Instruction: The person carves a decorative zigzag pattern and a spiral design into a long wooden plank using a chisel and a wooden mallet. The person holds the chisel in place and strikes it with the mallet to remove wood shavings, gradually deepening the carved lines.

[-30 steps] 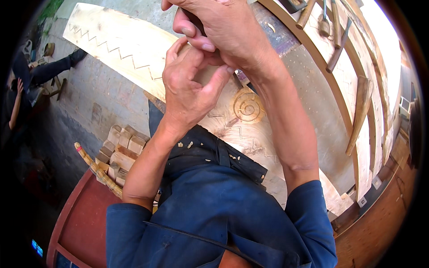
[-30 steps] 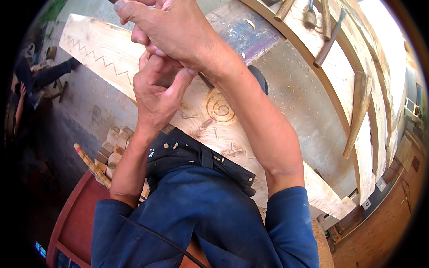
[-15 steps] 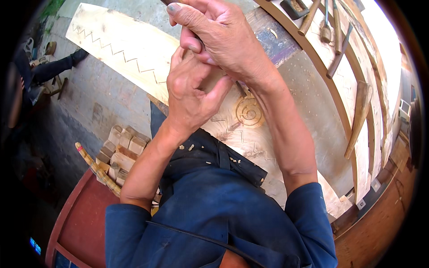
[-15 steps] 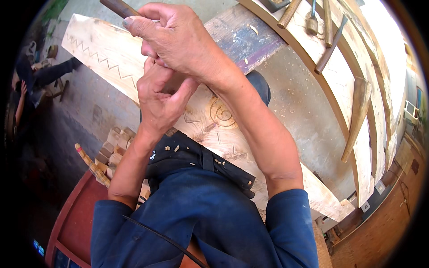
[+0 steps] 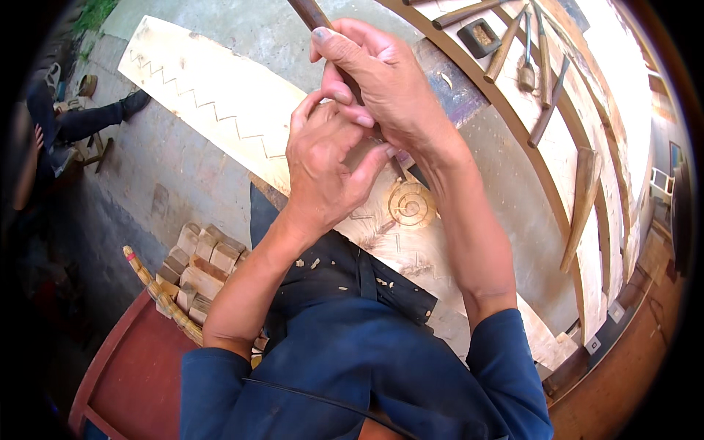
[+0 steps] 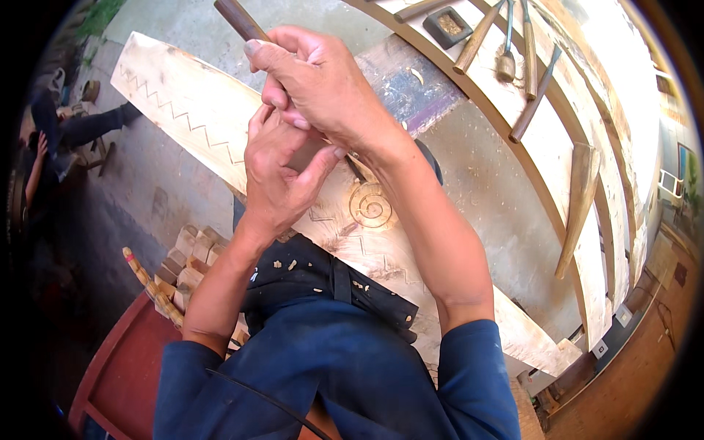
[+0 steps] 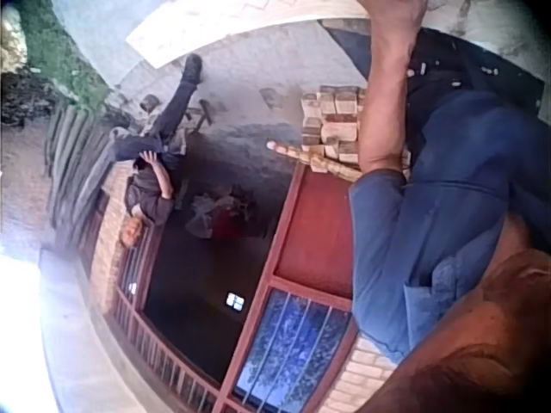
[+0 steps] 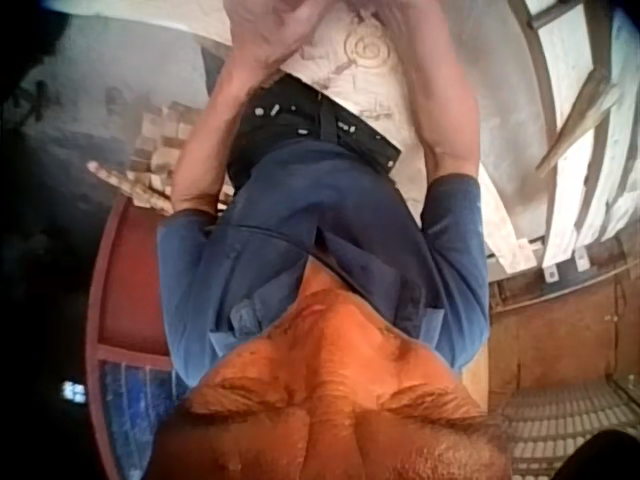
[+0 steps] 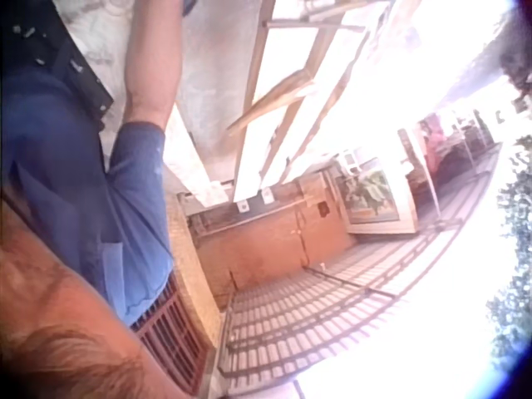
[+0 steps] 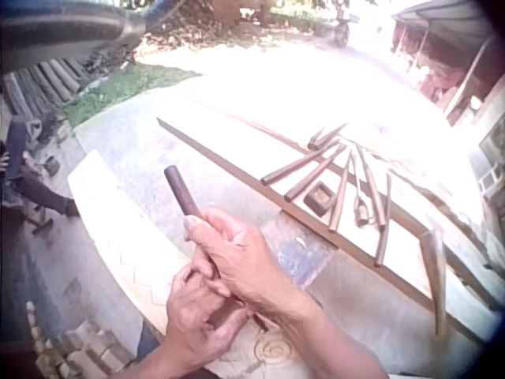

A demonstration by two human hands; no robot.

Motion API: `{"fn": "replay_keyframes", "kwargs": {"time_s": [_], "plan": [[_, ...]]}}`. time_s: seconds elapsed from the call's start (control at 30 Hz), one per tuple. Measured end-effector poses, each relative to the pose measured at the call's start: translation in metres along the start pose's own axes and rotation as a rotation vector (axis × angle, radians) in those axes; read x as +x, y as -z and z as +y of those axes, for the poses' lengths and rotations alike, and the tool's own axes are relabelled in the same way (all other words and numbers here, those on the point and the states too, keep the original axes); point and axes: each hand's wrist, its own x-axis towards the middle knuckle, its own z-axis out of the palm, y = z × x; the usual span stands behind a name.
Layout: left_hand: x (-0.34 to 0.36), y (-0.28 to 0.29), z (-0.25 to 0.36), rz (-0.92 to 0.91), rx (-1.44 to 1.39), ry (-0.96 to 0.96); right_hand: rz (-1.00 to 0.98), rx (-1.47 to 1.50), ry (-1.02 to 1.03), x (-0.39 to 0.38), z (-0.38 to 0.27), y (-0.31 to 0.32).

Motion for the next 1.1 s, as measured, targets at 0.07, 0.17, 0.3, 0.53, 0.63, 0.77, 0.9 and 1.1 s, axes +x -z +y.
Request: {"fn": "replay_keyframes", "kwargs": {"time_s": [0.07,0.17,0.3,0.53,0.63,0.77,0.9,1.1], "plan": [[0.003,0.0,0.002,0.032,-0.017,-0.013,-0.053,0.108,0.058,0.001,-0.007,0.003],[0.008,0.004,0.008,0.055,-0.073,0.059,-0.135,0.146,0.188,0.006,-0.023,0.004],[0.004,0.004,0.004,0.011,-0.031,0.021,-0.198,0.266,0.044,0.01,-0.015,0.005],[0.004,0.0,0.007,0.006,0.008,0.022,-0.064,0.238,0.036,-0.004,-0.026,0.004],[0.003,-0.002,0.007,-0.008,-0.01,0.027,-0.054,0.225,0.058,-0.004,-0.022,0.006],[0.003,-0.003,0.005,-0.009,-0.032,0.029,-0.038,0.232,0.07,-0.002,-0.021,0.006],[0.002,-0.003,0.005,-0.013,-0.036,0.027,0.003,0.212,0.08,-0.001,-0.018,0.004],[0.002,-0.004,0.003,0.013,-0.032,0.004,0.019,0.204,0.09,-0.002,-0.021,0.003]]}}
